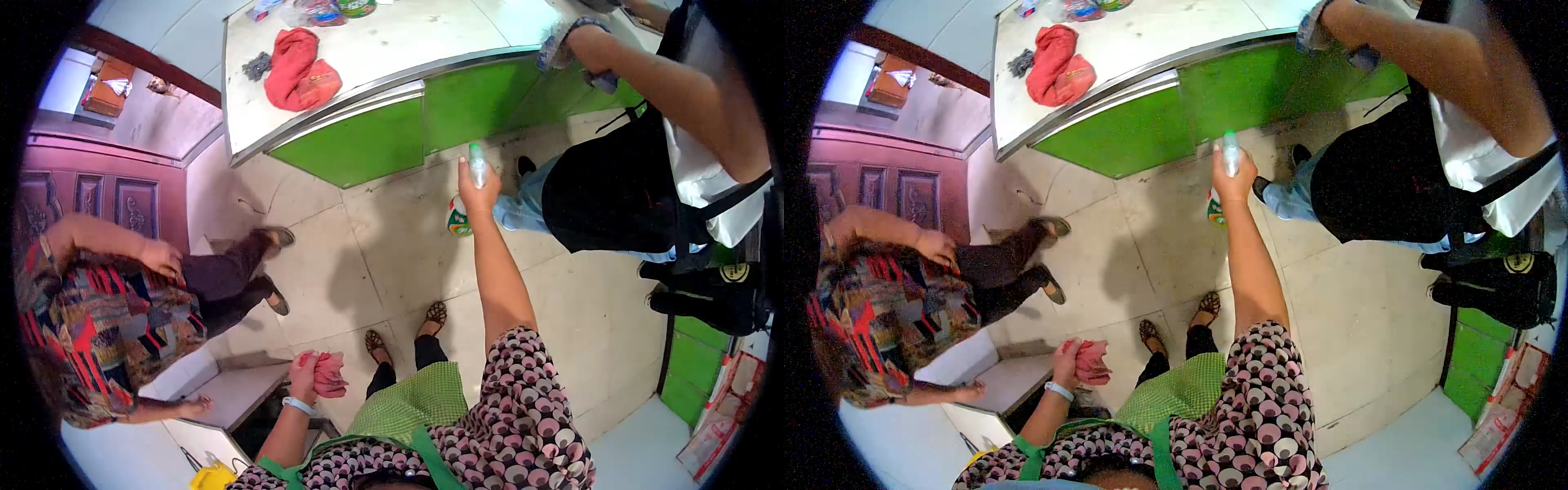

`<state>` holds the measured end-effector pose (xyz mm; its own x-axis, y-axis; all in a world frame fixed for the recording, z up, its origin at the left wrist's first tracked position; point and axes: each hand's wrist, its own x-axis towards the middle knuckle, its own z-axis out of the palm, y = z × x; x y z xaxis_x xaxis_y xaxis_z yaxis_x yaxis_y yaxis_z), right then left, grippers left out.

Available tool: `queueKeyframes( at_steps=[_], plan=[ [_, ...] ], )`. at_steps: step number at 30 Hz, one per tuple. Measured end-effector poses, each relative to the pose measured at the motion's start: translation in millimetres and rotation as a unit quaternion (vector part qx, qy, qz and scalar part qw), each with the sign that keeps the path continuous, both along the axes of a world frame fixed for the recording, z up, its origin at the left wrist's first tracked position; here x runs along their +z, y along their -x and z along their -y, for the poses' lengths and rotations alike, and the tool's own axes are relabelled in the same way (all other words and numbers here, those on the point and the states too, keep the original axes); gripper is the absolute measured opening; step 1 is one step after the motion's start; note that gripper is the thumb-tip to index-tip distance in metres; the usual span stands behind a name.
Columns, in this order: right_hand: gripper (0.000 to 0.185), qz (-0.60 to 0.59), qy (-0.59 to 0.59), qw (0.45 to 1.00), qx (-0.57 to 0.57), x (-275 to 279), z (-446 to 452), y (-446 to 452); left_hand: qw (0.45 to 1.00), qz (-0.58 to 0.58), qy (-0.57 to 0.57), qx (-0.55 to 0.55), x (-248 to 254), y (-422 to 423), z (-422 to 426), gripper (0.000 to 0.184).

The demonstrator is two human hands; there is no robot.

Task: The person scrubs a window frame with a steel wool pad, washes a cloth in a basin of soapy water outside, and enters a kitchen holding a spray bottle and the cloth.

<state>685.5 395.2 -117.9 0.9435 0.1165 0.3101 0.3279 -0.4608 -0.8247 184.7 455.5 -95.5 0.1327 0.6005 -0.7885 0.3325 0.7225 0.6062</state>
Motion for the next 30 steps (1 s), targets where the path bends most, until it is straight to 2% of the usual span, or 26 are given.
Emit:
queueKeyframes(
  at_steps=[5,7,10,15,18,20,24,26,27,28,30],
  plan=[
    [0.02,-0.003,-0.023,0.999,0.037,-4.8,-6.9,-1.1,1.0,-0.014,-0.014,0.001,11.8,-17.2,0.8,0.027],
    [0.017,0.058,-0.126,0.985,0.103,-4.3,-11.1,1.2,1.0,-0.018,-0.011,-0.006,12.9,-18.2,-1.5,0.027],
    [0.019,0.096,-0.065,0.982,0.146,7.8,-10.2,2.8,1.0,-0.014,-0.024,-0.014,6.9,-20.5,-4.5,0.028],
    [0.017,0.046,-0.011,0.99,0.136,7.4,-10.8,7.0,0.999,-0.026,-0.007,-0.039,9.6,-33.9,-11.1,0.028],
    [0.017,0.034,0.024,0.995,0.09,2.8,-6.7,2.0,0.999,-0.002,-0.005,-0.033,-6.0,-36.8,-16.0,0.027],
    [0.016,0.064,-0.029,0.996,0.055,2.2,-2.9,-4.8,0.999,0.004,0.002,-0.042,-17.9,-40.0,-23.3,0.027],
    [0.018,0.112,-0.037,0.991,0.061,8.4,-2.4,-18.3,0.998,-0.017,-0.014,-0.065,-24.5,-49.2,-37.1,0.026],
    [0.023,0.027,0.014,0.999,-0.032,-0.1,5.3,-28.6,0.998,-0.01,0.002,-0.066,-30.7,-48.6,-39.1,0.026],
    [0.024,0.007,-0.005,0.997,-0.074,-3.4,7.8,-34.0,0.999,0.006,0.016,-0.052,-28.4,-50.0,-40.2,0.026],
    [0.024,0.008,-0.004,0.997,-0.073,0.6,11.4,-35.4,0.999,0.023,0.027,-0.039,-26.2,-51.7,-40.6,0.026],
    [0.029,0.016,-0.011,0.99,-0.141,8.8,13.6,-39.8,0.999,0.017,0.018,-0.046,-19.5,-55.2,-43.5,0.026]
  ],
)
